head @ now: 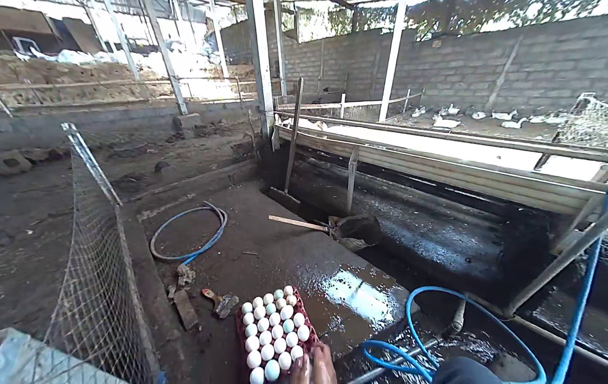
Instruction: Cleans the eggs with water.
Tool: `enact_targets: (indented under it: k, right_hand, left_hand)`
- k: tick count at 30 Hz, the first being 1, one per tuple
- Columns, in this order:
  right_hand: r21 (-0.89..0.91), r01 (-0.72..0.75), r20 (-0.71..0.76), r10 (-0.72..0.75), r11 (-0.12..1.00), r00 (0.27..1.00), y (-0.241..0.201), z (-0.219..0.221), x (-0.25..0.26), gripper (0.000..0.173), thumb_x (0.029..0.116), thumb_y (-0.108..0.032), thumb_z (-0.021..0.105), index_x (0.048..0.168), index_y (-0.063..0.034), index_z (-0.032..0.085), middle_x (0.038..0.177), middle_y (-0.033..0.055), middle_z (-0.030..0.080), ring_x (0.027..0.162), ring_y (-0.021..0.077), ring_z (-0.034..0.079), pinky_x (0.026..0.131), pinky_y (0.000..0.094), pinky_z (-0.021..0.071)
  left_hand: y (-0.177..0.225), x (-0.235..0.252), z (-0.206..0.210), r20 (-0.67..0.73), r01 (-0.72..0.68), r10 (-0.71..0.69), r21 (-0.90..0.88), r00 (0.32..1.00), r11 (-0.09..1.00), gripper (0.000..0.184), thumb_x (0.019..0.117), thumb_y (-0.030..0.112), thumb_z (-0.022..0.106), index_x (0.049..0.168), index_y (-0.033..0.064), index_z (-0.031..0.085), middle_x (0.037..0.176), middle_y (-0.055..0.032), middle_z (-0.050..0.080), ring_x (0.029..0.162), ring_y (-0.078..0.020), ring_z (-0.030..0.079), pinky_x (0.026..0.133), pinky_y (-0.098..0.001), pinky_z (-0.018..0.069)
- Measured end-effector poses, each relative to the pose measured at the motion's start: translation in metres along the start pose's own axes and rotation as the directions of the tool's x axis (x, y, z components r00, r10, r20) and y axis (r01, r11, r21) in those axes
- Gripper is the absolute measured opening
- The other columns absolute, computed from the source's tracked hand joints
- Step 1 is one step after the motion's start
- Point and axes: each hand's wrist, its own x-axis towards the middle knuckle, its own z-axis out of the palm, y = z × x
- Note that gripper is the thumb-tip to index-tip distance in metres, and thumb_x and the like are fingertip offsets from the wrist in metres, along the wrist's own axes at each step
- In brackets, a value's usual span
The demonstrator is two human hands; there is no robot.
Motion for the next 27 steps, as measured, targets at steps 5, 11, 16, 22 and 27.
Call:
enact_targets:
  k: [5, 11, 16, 22, 27]
  right_hand:
    - [0.059, 0.141, 0.010, -0.141, 0.988, 0.990, 0.009, -0.004, 0.004, 0.051, 0.1015, -0.024, 0.052, 0.145, 0.0029, 0.049, 0.138, 0.0251, 0.059, 0.128, 0.0332, 0.057, 0.110, 0.0510, 0.0466]
    - [0.057, 0.036, 0.050, -0.039, 0.998, 0.998, 0.003, -0.002, -0.008, 0.047, 0.1018, -0.021, 0.050, 0.142, 0.0030, 0.049, 0.131, 0.0229, 0.062, 0.120, 0.0285, 0.062, 0.103, 0.0473, 0.0503]
    - [0.103, -0.084, 0.039, 0.080, 0.991, 0.996, 0.008, -0.006, 0.003, 0.047, 0.1040, -0.022, 0.052, 0.144, 0.0021, 0.044, 0.128, 0.0230, 0.062, 0.114, 0.0289, 0.063, 0.097, 0.0478, 0.0518]
    - [0.152, -0.077, -0.004, 0.079, 0.985, 0.997, 0.006, -0.006, 0.004, 0.051, 0.1018, -0.017, 0.053, 0.147, 0.0017, 0.040, 0.132, 0.0254, 0.058, 0.117, 0.0306, 0.061, 0.097, 0.0472, 0.0517]
    - [0.136, -0.063, -0.006, 0.064, 0.989, 0.998, 0.005, -0.010, 0.004, 0.053, 0.0982, -0.016, 0.055, 0.147, -0.0011, 0.041, 0.136, 0.0247, 0.056, 0.119, 0.0317, 0.060, 0.097, 0.0495, 0.0521]
  left_hand:
    - [0.021, -0.011, 0.004, -0.010, 0.060, -0.061, -0.141, 0.998, 0.988, 0.060, 0.1118, 0.041, 0.018, 0.149, 0.0011, 0.044, 0.138, -0.0180, 0.058, 0.120, -0.0193, 0.059, 0.103, -0.0379, 0.0489]
    - [0.031, -0.018, 0.004, 0.000, 0.069, -0.069, -0.146, 0.998, 0.987, 0.068, 0.1110, 0.037, 0.005, 0.150, -0.0100, 0.035, 0.154, -0.0291, 0.039, 0.141, -0.0288, 0.042, 0.118, -0.0422, 0.0334]
    - [0.023, -0.018, 0.004, 0.075, 0.159, -0.152, -0.105, 0.986, 0.982, 0.076, 0.1082, 0.047, -0.001, 0.157, -0.0014, 0.030, 0.156, -0.0244, 0.040, 0.133, -0.0257, 0.052, 0.106, -0.0431, 0.0457]
    - [0.018, -0.015, 0.006, 0.062, 0.186, -0.180, -0.112, 0.982, 0.976, 0.080, 0.1063, 0.051, -0.006, 0.156, 0.0029, 0.035, 0.154, -0.0220, 0.043, 0.120, -0.0230, 0.056, 0.091, -0.0390, 0.0500]
    - [0.020, -0.015, 0.007, 0.077, 0.190, -0.179, -0.181, 0.981, 0.965, 0.074, 0.1082, 0.044, -0.004, 0.145, 0.0019, 0.045, 0.120, -0.0127, 0.061, 0.081, -0.0089, 0.058, 0.066, -0.0241, 0.0492]
